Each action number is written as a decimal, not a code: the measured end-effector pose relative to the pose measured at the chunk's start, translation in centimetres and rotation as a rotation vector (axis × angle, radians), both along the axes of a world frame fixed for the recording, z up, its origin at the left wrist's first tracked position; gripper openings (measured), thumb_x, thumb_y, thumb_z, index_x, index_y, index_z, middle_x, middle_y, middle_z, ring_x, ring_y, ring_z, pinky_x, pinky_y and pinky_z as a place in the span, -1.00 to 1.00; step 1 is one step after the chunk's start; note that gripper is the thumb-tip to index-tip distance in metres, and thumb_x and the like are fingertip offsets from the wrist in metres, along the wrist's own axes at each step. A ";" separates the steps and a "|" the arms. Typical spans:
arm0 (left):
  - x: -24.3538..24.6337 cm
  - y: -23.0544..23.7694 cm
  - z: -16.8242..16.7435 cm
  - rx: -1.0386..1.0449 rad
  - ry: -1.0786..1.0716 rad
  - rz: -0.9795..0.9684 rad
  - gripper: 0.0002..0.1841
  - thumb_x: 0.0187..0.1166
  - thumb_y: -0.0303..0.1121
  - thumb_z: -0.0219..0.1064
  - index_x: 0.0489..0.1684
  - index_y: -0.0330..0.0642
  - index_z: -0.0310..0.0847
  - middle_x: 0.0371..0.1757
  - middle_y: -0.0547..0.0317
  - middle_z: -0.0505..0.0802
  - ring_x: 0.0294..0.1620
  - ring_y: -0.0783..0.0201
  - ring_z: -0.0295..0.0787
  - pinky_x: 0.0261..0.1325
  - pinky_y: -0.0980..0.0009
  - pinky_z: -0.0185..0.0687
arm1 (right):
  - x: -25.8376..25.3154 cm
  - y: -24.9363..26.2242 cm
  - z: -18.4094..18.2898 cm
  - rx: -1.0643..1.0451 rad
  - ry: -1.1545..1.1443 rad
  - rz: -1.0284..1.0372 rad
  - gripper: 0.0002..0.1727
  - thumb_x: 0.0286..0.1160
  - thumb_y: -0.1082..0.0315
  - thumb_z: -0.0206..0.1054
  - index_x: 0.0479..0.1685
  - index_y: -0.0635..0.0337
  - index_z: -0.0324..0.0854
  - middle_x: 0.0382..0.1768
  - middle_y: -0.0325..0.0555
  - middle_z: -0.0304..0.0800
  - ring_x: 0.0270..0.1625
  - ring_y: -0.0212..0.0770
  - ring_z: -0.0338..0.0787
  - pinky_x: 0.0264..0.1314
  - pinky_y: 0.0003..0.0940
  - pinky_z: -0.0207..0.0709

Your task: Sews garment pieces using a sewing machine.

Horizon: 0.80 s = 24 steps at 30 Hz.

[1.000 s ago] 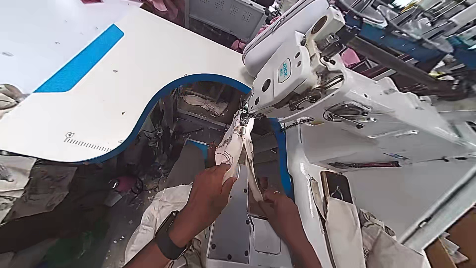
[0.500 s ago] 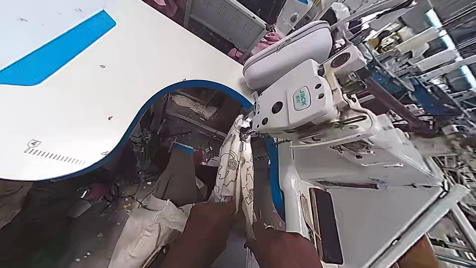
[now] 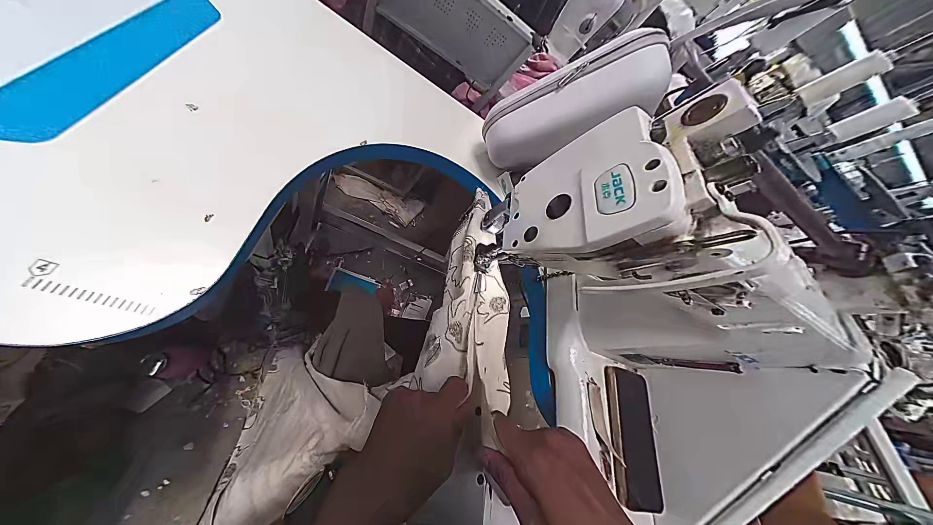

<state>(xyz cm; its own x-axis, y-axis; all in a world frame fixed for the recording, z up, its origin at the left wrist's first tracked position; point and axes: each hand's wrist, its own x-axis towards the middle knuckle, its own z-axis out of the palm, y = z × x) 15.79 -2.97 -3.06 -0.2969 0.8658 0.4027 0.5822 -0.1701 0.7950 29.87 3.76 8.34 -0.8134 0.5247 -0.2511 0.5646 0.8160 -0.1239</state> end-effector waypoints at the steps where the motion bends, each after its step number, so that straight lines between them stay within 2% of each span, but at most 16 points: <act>1: 0.0 0.0 -0.1 0.010 -0.009 -0.007 -0.75 0.57 -0.25 0.19 -0.43 -0.18 0.65 -0.84 0.22 0.52 -0.85 0.23 0.52 -0.80 0.31 0.35 | -0.4 0.2 -0.1 0.044 -0.013 0.006 -0.64 0.57 0.15 0.23 -0.49 0.22 0.64 -0.86 -0.11 0.44 -0.75 0.00 0.63 -0.70 -0.11 0.38; 3: 0.0 0.3 -0.2 0.032 -0.025 -0.010 -0.73 0.58 -0.25 0.20 -0.48 -0.18 0.65 -0.80 0.19 0.56 -0.80 0.20 0.58 -0.77 0.28 0.40 | -1.3 0.7 0.0 0.131 -0.048 0.012 -0.66 0.55 0.13 0.21 -0.50 0.17 0.63 -0.90 -0.15 0.38 -0.80 -0.02 0.58 -0.75 -0.14 0.31; 6: -0.3 1.5 -0.6 0.075 -0.049 -0.023 -0.75 0.59 -0.30 0.18 -0.46 -0.20 0.66 -0.75 0.17 0.60 -0.74 0.19 0.63 -0.71 0.28 0.48 | -2.7 1.5 0.2 0.203 -0.145 0.021 -0.79 0.42 0.21 0.33 -0.44 0.14 0.65 -0.86 -0.14 0.45 -0.75 0.01 0.65 -0.71 -0.12 0.38; 7: -0.4 2.0 -0.7 0.096 -0.064 -0.023 -0.76 0.59 -0.33 0.16 -0.44 -0.22 0.65 -0.75 0.16 0.59 -0.74 0.19 0.62 -0.70 0.28 0.48 | -3.2 1.7 0.2 0.187 -0.167 0.008 -0.85 0.38 0.27 0.37 -0.38 0.17 0.67 -0.83 -0.10 0.50 -0.70 0.06 0.69 -0.67 -0.08 0.44; 9: -0.6 2.8 -0.9 0.104 -0.114 0.005 -0.77 0.59 -0.35 0.15 -0.38 -0.28 0.64 -0.77 0.15 0.59 -0.77 0.20 0.60 -0.70 0.28 0.47 | -4.0 2.6 -0.4 0.097 -0.136 -0.033 -0.86 0.41 0.33 0.37 -0.27 0.25 0.67 -0.75 -0.01 0.58 -0.59 0.15 0.75 -0.53 0.02 0.52; 11: -1.6 1.7 -1.0 -0.030 -0.288 -0.047 -0.75 0.64 -0.29 0.24 -0.20 -0.36 0.67 -0.67 0.04 0.69 -0.68 0.15 0.69 -0.57 0.19 0.60 | -3.1 3.4 -1.4 -0.003 -0.053 -0.068 -0.79 0.45 0.31 0.33 -0.18 0.32 0.68 -0.67 0.07 0.65 -0.51 0.21 0.78 -0.44 0.13 0.56; 12: -2.6 0.4 -1.7 -0.095 -0.370 -0.073 -0.72 0.61 -0.25 0.31 -0.17 -0.36 0.69 -0.61 0.02 0.74 -0.61 0.16 0.73 -0.48 0.18 0.65 | -2.0 3.5 -1.5 -0.043 -0.089 -0.108 -0.76 0.45 0.30 0.34 -0.14 0.34 0.70 -0.59 0.13 0.71 -0.43 0.26 0.82 -0.37 0.20 0.59; 14: -6.4 -2.5 -4.3 -0.208 -0.456 -0.103 -0.70 0.54 -0.21 0.41 -0.27 -0.35 0.71 -0.55 0.09 0.74 -0.54 0.28 0.68 -0.39 0.26 0.62 | 0.1 4.9 -2.5 -0.215 -0.311 -0.211 -0.68 0.53 0.28 0.35 0.06 0.39 0.71 -0.24 0.34 0.83 -0.03 0.41 0.83 0.03 0.39 0.56; 16: -10.9 -4.2 -5.9 -0.299 -0.477 -0.123 -0.78 0.56 -0.28 0.38 -0.34 -0.29 0.68 -0.54 0.31 0.68 -0.54 0.53 0.57 -0.39 0.49 0.55 | 3.4 6.6 -7.2 -0.425 -0.428 -0.231 -0.60 0.45 0.22 0.47 0.03 0.45 0.70 0.01 0.43 0.77 0.22 0.46 0.70 0.30 0.47 0.43; 17: -11.8 -4.4 -5.6 -0.290 -0.429 -0.128 -0.77 0.60 -0.26 0.33 -0.37 -0.25 0.65 -0.54 0.36 0.64 -0.54 0.60 0.51 -0.40 0.57 0.48 | 4.9 6.7 -8.7 -0.494 -0.450 -0.203 -0.57 0.47 0.21 0.47 0.06 0.47 0.68 0.07 0.44 0.74 0.29 0.45 0.65 0.40 0.46 0.37; 18: -11.9 -4.1 -4.1 -0.245 -0.338 -0.151 -0.73 0.65 -0.21 0.28 -0.38 -0.21 0.65 -0.54 0.39 0.62 -0.54 0.63 0.48 -0.41 0.61 0.43 | 5.2 6.7 -8.0 -0.483 -0.442 -0.126 -0.62 0.52 0.23 0.44 0.00 0.46 0.69 0.02 0.41 0.76 0.25 0.42 0.67 0.38 0.41 0.37; 19: -11.0 -3.6 -1.9 -0.154 -0.225 -0.174 -0.67 0.71 -0.16 0.23 -0.39 -0.21 0.66 -0.58 0.36 0.62 -0.57 0.61 0.47 -0.45 0.61 0.40 | 4.5 6.2 -5.1 -0.383 -0.390 -0.043 -0.70 0.53 0.31 0.40 -0.18 0.49 0.70 -0.15 0.40 0.78 0.09 0.43 0.72 0.22 0.37 0.43; 20: -8.6 -4.0 0.0 -0.076 -0.118 -0.195 -0.63 0.75 -0.15 0.19 -0.40 -0.22 0.66 -0.64 0.29 0.60 -0.64 0.51 0.47 -0.53 0.54 0.38 | 4.2 4.0 -1.7 -0.212 -0.308 0.025 -0.80 0.46 0.41 0.41 -0.35 0.45 0.71 -0.37 0.32 0.78 -0.13 0.40 0.80 -0.05 0.33 0.55; 21: -5.3 -5.0 1.5 -0.036 -0.004 -0.182 -0.63 0.76 -0.16 0.14 -0.42 -0.20 0.64 -0.71 0.23 0.59 -0.72 0.39 0.50 -0.64 0.45 0.40 | 4.3 0.7 0.8 0.008 -0.170 0.087 -0.90 0.24 0.50 0.47 -0.50 0.36 0.71 -0.61 0.17 0.71 -0.43 0.27 0.82 -0.40 0.17 0.62; 22: -2.2 -5.5 2.3 -0.025 0.105 -0.111 -0.68 0.69 -0.22 0.15 -0.43 -0.19 0.66 -0.78 0.20 0.59 -0.80 0.28 0.55 -0.75 0.34 0.42 | 3.6 -2.6 2.5 0.158 -0.072 0.093 -0.97 0.17 0.57 0.45 -0.45 0.38 0.75 -0.69 0.10 0.67 -0.57 0.17 0.79 -0.53 0.06 0.61; 24: 2.5 -5.8 2.4 -0.084 0.172 0.004 -0.75 0.54 -0.31 0.17 -0.40 -0.21 0.72 -0.84 0.17 0.56 -0.87 0.16 0.57 -0.85 0.23 0.39 | 1.9 -7.7 2.0 0.341 0.014 0.019 -0.76 0.35 0.56 0.32 -0.09 0.47 0.82 -0.72 0.00 0.70 -0.64 -0.01 0.74 -0.52 -0.17 0.55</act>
